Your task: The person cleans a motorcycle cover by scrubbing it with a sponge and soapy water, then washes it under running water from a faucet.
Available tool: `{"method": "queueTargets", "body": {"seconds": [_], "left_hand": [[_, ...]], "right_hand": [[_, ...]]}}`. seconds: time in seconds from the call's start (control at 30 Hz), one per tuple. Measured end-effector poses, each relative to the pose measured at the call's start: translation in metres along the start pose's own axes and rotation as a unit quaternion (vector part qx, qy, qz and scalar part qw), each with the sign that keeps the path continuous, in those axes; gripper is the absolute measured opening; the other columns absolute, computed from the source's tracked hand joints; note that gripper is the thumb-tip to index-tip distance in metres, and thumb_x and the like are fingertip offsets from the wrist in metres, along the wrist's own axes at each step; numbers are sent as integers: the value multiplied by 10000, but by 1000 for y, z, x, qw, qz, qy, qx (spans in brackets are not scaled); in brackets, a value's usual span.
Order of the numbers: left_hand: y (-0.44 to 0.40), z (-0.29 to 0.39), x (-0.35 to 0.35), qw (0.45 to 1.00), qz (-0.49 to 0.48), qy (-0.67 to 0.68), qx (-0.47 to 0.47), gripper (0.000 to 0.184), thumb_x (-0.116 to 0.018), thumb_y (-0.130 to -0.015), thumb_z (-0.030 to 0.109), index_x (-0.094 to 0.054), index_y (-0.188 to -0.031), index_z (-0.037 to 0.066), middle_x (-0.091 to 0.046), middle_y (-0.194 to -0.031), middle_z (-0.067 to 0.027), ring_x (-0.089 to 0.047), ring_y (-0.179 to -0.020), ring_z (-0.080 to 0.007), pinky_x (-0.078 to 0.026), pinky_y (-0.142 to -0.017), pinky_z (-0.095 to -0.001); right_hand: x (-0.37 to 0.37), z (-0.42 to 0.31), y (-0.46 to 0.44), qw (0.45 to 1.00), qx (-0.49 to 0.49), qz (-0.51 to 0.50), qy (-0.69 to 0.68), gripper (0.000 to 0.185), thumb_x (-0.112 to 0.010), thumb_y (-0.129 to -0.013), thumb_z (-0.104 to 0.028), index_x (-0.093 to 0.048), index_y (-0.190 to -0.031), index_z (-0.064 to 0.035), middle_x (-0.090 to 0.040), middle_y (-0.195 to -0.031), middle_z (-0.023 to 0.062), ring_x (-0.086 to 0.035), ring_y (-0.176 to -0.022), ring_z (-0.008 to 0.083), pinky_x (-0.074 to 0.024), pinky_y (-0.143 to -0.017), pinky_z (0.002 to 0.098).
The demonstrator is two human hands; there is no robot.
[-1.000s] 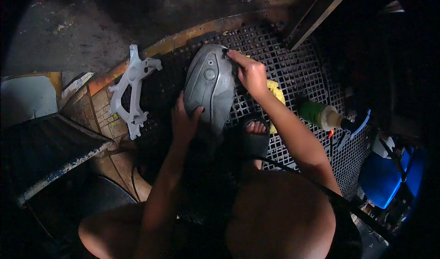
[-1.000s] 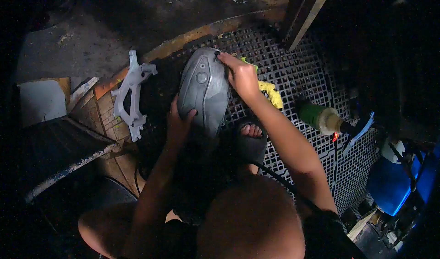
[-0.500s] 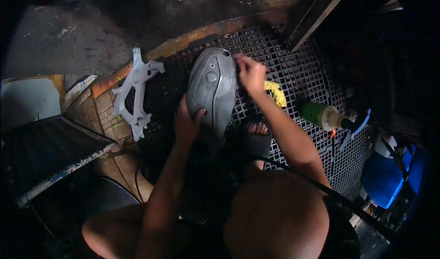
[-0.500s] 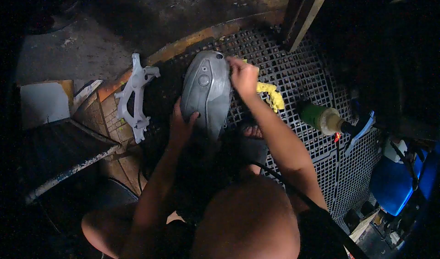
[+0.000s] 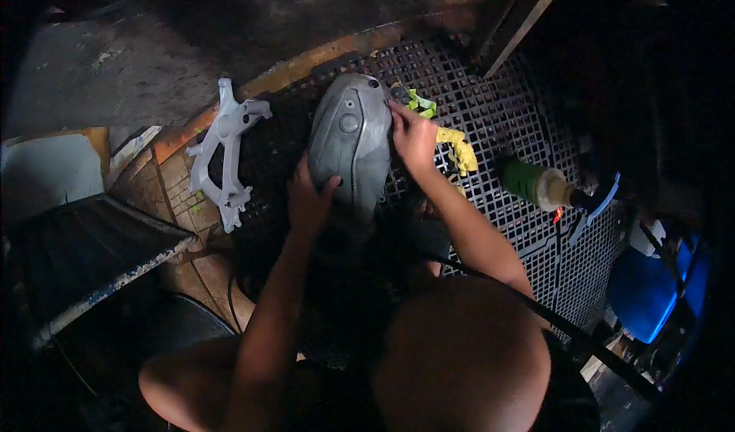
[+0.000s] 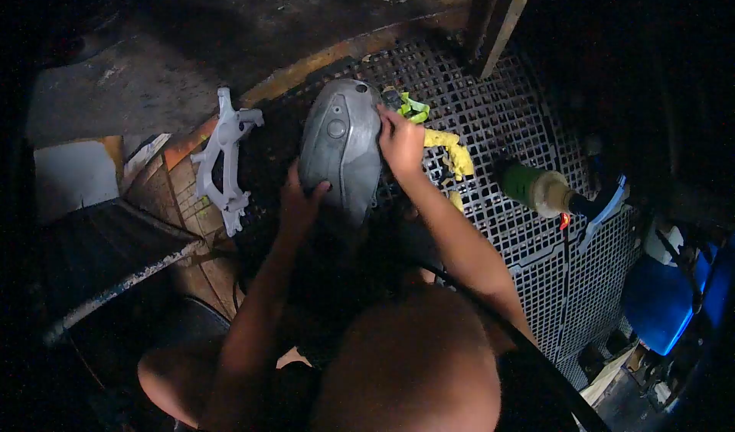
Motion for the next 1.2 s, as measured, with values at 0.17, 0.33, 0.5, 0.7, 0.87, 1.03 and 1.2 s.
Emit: {"method": "queueTargets", "body": {"seconds": [0.17,0.33,0.5,0.7,0.87,1.03,1.2], "left_hand": [[-1,4,5,999,20,-29,2,905,-789,-867,464,-376,-1537,17,-527,-1447,-301,-518,-1306,-490,-422,-1100,-536],[7,9,8,999,28,-24,-4,884,-788,-876,439,-376,-1530,11,-528,-1447,-301,-530,-1297,-493,-432,-1093,-530],[0,16,7,999,7,-34,4,870,-789,-884,396,-361,-1535,9,-539,-1442,-292,-530,-1304,-490,-430,-1095,-528],[4,6,4,999,-6,-24,39,883,-798,-876,376,-355,-1544,5,-517,-1462,-306,-520,-1323,-482,-424,-1108,-523],[5,17,6,1000,17,-10,7,874,-800,-869,376,-375,-1534,1,-541,-1442,-299,-530,-1323,-467,-430,-1103,-514],[9,12,7,994,24,-82,67,878,-797,-865,398,-383,-1533,8,-543,-1451,-273,-535,-1322,-451,-436,-1097,-502],[15,21,10,994,87,-60,0,873,-779,-872,457,-396,-1524,22,-572,-1415,-254,-559,-1281,-444,-441,-1087,-498]], "right_hand": [[16,-22,55,980,107,-164,-27,326,-673,-877,-2,-780,-1164,-113,-759,-968,177,-740,-778,355,-589,-702,412],[30,12,-33,999,19,6,35,288,-657,-897,-41,-779,-1152,-90,-736,-922,222,-726,-774,385,-584,-680,441],[-2,-7,-5,1000,8,7,17,337,-668,-859,14,-779,-1162,-82,-736,-980,222,-721,-741,398,-586,-677,436],[18,-47,37,986,111,-125,-11,452,-638,-842,56,-729,-1260,-90,-723,-1181,193,-737,-977,351,-604,-832,403],[-15,-67,-39,976,186,-109,31,500,-616,-789,71,-698,-1269,-41,-691,-1272,197,-692,-1123,365,-575,-965,419],[-12,-77,26,928,295,-193,119,465,-596,-834,7,-676,-1289,-53,-719,-1245,189,-754,-993,312,-615,-842,421],[-8,-90,-60,956,225,-180,48,594,-643,-708,101,-670,-1287,-30,-680,-1271,212,-687,-1111,381,-572,-957,438]]}}
Point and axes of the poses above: each hand's wrist, its own y-axis away from the middle knuckle, its own x-axis out of the back of the hand, z = x × y, the point moved 10 cm from there along -y, towards the middle knuckle
